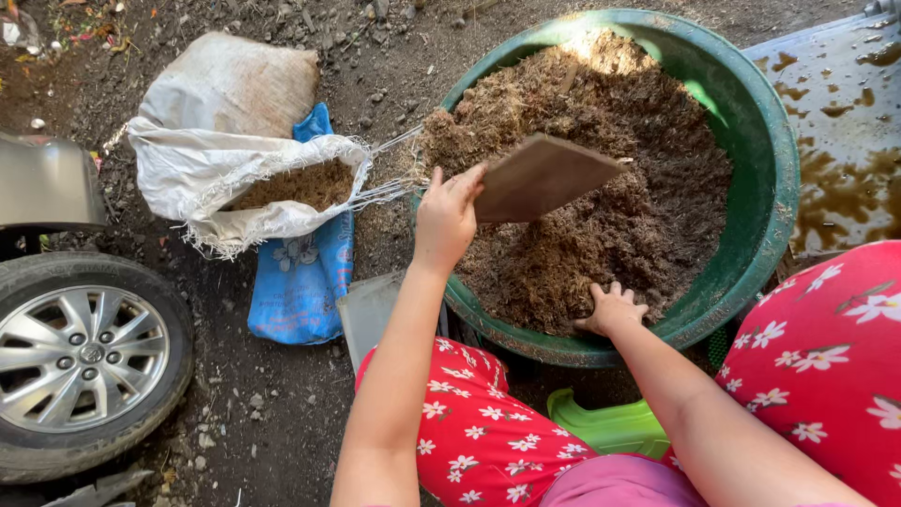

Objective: The person scoops a fibrous brown material from a large green basin and packs it into rectangular trays. They press the material down firmly with their hands to fill the trays and then place the filled trays onto a stack nearby.

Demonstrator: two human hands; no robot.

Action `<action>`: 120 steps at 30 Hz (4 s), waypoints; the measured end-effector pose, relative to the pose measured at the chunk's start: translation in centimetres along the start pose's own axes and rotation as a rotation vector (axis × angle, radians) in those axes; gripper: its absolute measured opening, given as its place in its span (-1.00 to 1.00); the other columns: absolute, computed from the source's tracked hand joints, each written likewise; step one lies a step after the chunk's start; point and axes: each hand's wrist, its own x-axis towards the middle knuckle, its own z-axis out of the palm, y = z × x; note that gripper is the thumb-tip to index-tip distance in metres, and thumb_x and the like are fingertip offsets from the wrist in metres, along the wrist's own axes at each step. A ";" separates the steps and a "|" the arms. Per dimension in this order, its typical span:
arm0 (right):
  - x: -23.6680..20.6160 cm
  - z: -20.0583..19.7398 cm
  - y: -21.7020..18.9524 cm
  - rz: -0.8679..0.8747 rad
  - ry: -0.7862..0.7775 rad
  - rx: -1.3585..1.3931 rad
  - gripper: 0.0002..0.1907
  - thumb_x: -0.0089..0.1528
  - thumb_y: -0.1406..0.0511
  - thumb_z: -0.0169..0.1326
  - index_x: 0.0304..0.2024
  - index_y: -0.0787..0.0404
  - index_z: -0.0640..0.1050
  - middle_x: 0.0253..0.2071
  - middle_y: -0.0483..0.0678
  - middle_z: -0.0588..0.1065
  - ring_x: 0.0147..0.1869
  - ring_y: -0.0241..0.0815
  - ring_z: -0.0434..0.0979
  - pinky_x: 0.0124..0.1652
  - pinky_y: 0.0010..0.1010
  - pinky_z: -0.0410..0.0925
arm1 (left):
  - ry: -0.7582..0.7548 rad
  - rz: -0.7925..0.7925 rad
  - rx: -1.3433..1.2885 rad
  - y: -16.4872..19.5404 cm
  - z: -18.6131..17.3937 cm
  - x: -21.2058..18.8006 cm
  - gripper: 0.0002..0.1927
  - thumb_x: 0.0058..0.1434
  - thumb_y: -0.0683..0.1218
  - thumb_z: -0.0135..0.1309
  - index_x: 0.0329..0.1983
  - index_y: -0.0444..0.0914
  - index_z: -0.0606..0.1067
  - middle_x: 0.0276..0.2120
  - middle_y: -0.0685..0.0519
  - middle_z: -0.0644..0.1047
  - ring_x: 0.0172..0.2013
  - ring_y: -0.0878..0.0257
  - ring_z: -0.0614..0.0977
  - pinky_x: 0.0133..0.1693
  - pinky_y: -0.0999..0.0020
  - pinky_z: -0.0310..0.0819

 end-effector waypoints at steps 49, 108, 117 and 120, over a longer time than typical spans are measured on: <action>-0.6 -5.5 -12.2 -0.166 0.428 0.904 -0.51 0.40 -0.02 -0.16 0.37 -0.24 0.38 0.61 -0.11 -0.03 0.64 0.06 -0.07 0.43 0.35 -0.12 | 0.163 -0.997 -0.468 -6.1 9.3 -12.8 -0.31 0.46 0.12 -0.14 0.43 -0.47 0.12 0.32 -0.28 0.35 0.33 0.04 0.42 0.28 0.27 0.23; 8.2 -8.2 3.5 0.071 0.375 0.246 0.15 -0.01 -0.19 0.27 0.53 -0.17 0.07 0.65 -0.07 -0.33 0.67 0.13 -0.38 0.30 0.54 -0.07 | 0.028 -1.084 -0.951 -6.5 8.4 -5.1 -0.18 0.38 0.35 -0.25 0.53 -0.23 0.10 0.51 -0.05 0.16 0.49 0.10 0.14 0.40 0.15 -0.06; 5.4 -2.2 3.1 0.008 0.483 0.408 -0.17 0.10 0.05 0.31 0.42 -0.08 0.38 0.52 0.13 0.17 0.35 0.25 0.36 0.21 0.02 0.37 | 0.083 -1.072 -1.044 -4.5 8.2 -3.2 -0.36 0.40 0.28 -0.22 0.48 -0.02 0.24 0.47 0.05 0.22 0.45 0.14 0.19 0.36 0.05 0.01; 4.7 -1.6 2.2 0.029 0.452 0.539 -0.24 0.13 0.09 0.32 0.36 0.02 0.41 0.40 0.18 0.26 0.25 0.20 0.45 0.16 -0.05 0.38 | 0.106 -0.966 -1.004 -4.7 8.6 -3.0 -0.38 0.41 0.26 -0.20 0.47 -0.03 0.27 0.47 0.05 0.24 0.46 0.11 0.20 0.38 0.05 -0.01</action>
